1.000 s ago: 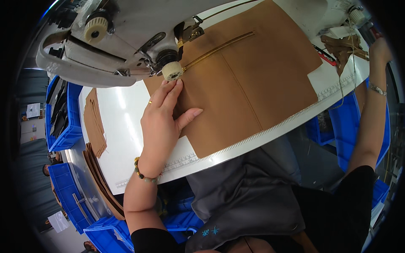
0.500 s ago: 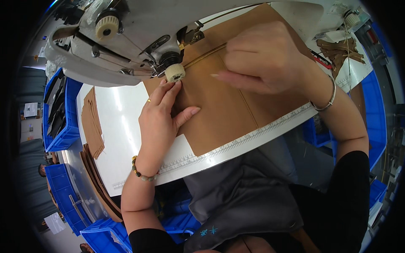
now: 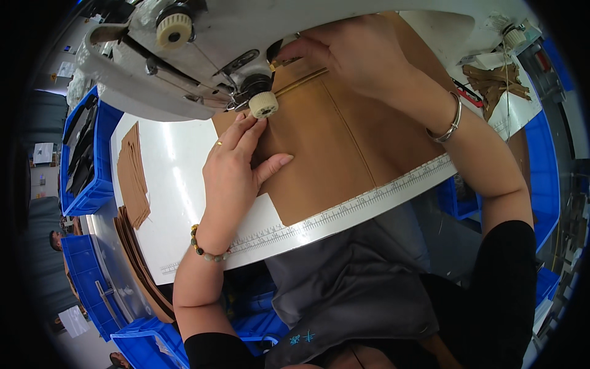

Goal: The person sews a zipper onto a leather piece and stitches leather panels together using an industrial sewing machine and thread.

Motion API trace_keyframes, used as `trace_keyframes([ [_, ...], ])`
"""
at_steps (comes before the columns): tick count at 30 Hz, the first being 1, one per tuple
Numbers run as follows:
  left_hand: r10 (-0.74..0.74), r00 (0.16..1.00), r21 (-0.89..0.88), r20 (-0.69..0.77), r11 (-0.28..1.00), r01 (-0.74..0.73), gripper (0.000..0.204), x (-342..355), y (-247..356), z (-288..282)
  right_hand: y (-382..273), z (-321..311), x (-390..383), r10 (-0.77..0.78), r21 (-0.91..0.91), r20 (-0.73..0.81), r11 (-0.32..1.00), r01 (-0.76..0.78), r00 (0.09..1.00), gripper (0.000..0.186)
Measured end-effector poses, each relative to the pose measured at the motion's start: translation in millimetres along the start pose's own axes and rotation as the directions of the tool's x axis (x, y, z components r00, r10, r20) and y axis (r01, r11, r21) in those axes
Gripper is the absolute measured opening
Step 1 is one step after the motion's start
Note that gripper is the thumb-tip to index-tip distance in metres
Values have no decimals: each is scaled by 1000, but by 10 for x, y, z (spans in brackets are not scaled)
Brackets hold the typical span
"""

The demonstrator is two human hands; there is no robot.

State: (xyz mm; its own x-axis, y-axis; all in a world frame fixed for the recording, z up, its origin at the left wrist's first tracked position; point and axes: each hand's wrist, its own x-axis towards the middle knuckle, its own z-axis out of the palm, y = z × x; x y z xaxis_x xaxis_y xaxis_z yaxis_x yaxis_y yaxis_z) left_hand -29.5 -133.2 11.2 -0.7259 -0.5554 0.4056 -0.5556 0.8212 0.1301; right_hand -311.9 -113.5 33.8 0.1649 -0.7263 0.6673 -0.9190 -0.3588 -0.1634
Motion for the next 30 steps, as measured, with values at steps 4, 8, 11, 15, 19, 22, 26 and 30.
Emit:
trace_keyframes([
  [4,3,1000,-16,-6,1000,-4,66,-7,5,3,33,10,-56,24,-19,-33,1000,-25,999,15],
  [8,12,1000,7,-11,1000,-12,66,-15,33,-12,-11,15,-6,28,-40,-19,999,-29,999,19],
  [11,10,1000,-4,-22,1000,-10,67,-9,41,-22,-79,-18,68,-66,49,-170,996,75,983,38],
  [15,-23,1000,-3,3,1000,23,67,-12,37,-17,-188,-282,-63,-103,65,31,993,101,994,37],
  [19,-13,1000,4,-5,1000,13,66,-24,13,15,-417,-416,-291,-229,104,-3,968,228,973,32],
  [22,-38,999,-19,17,999,38,68,-48,3,41,-717,-384,-391,-285,192,-99,935,299,953,29],
  [26,-66,996,-38,53,997,68,70,-57,-27,56,-1204,-274,-401,-275,229,-156,924,305,949,26],
  [30,-94,992,-113,86,988,103,52,-78,-42,23,-1640,-80,-267,-19,392,-142,917,74,990,77],
])
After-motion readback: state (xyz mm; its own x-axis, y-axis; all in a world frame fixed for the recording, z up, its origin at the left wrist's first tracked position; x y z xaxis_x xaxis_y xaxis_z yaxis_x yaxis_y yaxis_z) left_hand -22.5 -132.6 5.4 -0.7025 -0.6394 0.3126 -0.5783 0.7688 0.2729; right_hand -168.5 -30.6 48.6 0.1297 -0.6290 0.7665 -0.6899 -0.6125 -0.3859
